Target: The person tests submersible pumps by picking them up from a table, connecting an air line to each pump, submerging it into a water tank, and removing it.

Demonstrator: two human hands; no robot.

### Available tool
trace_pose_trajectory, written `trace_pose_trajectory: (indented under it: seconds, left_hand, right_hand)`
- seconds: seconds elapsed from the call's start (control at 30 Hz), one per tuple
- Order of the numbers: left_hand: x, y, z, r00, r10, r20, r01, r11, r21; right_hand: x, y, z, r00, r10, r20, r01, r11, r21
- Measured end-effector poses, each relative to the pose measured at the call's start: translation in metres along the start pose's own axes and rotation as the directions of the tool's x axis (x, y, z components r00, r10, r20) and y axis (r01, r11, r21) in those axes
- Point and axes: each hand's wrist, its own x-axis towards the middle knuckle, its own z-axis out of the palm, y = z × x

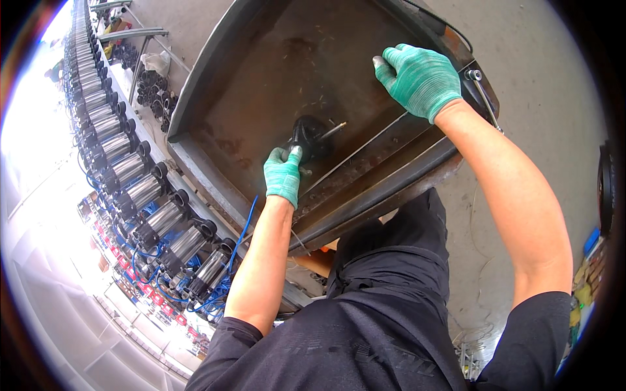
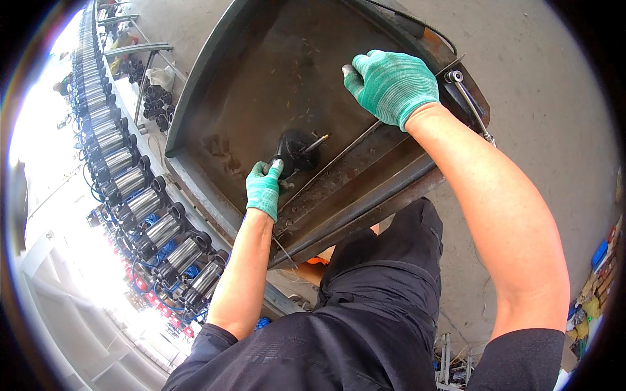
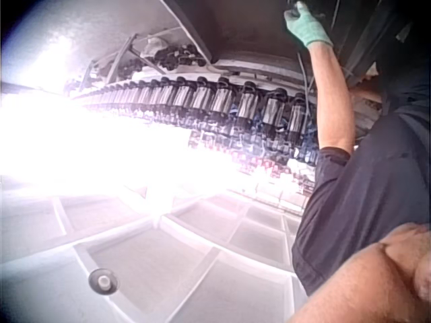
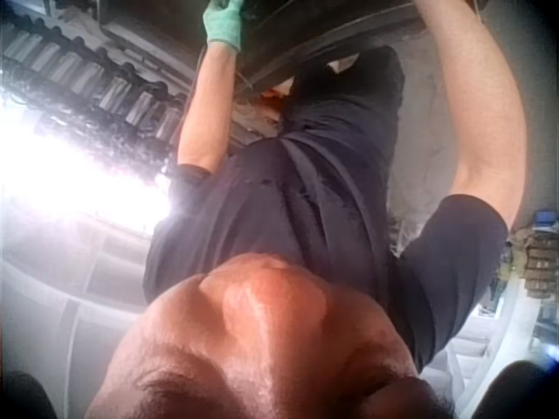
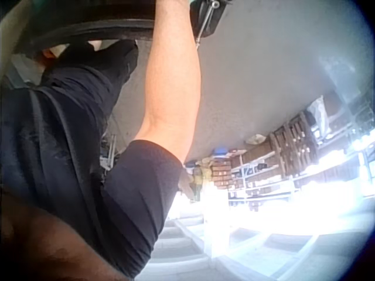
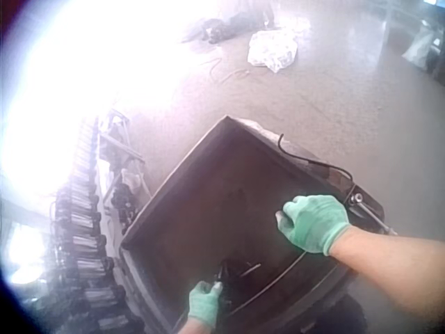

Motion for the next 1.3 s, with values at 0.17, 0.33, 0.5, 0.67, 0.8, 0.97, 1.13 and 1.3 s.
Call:
trace_pose_trajectory:
  seconds: [0.17,0.33,0.5,0.67,0.8,0.97,1.13,1.3]
  left_hand:
    - [-0.001,0.002,0.001,1.000,0.002,-0.002,-0.002,1.000,-0.014]
    - [-0.010,0.007,-0.008,0.997,0.031,-0.069,-0.037,0.996,-0.087]
    - [-0.053,0.029,-0.038,0.975,0.188,-0.122,-0.195,0.979,-0.053]
    - [-0.122,0.058,-0.072,0.916,0.323,-0.237,-0.353,0.931,-0.097]
    - [-0.182,0.078,-0.095,0.763,0.543,-0.351,-0.580,0.815,-0.001]
    - [-0.232,0.086,-0.088,0.695,0.604,-0.391,-0.550,0.796,0.252]
    - [-0.259,0.073,-0.063,0.737,0.546,-0.399,-0.487,0.838,0.247]
    - [-0.256,0.038,-0.021,0.789,0.500,-0.357,-0.423,0.864,0.275]
  right_hand:
    - [0.002,0.000,0.000,1.000,0.000,-0.001,0.000,1.000,-0.002]
    - [0.005,-0.010,-0.012,0.997,0.031,0.071,-0.033,0.999,0.026]
    - [-0.003,-0.009,-0.020,0.998,0.008,0.054,-0.011,0.998,0.059]
    - [-0.022,-0.041,-0.030,0.993,-0.049,-0.104,0.099,0.832,0.546]
    - [-0.054,-0.152,-0.091,0.973,-0.208,0.105,0.085,0.736,0.671]
    - [-0.078,-0.168,-0.093,0.955,-0.229,0.187,0.023,0.687,0.726]
    - [-0.101,-0.144,-0.072,0.905,-0.253,0.341,-0.082,0.684,0.725]
    - [-0.129,-0.098,-0.037,0.855,-0.194,0.481,-0.225,0.696,0.682]
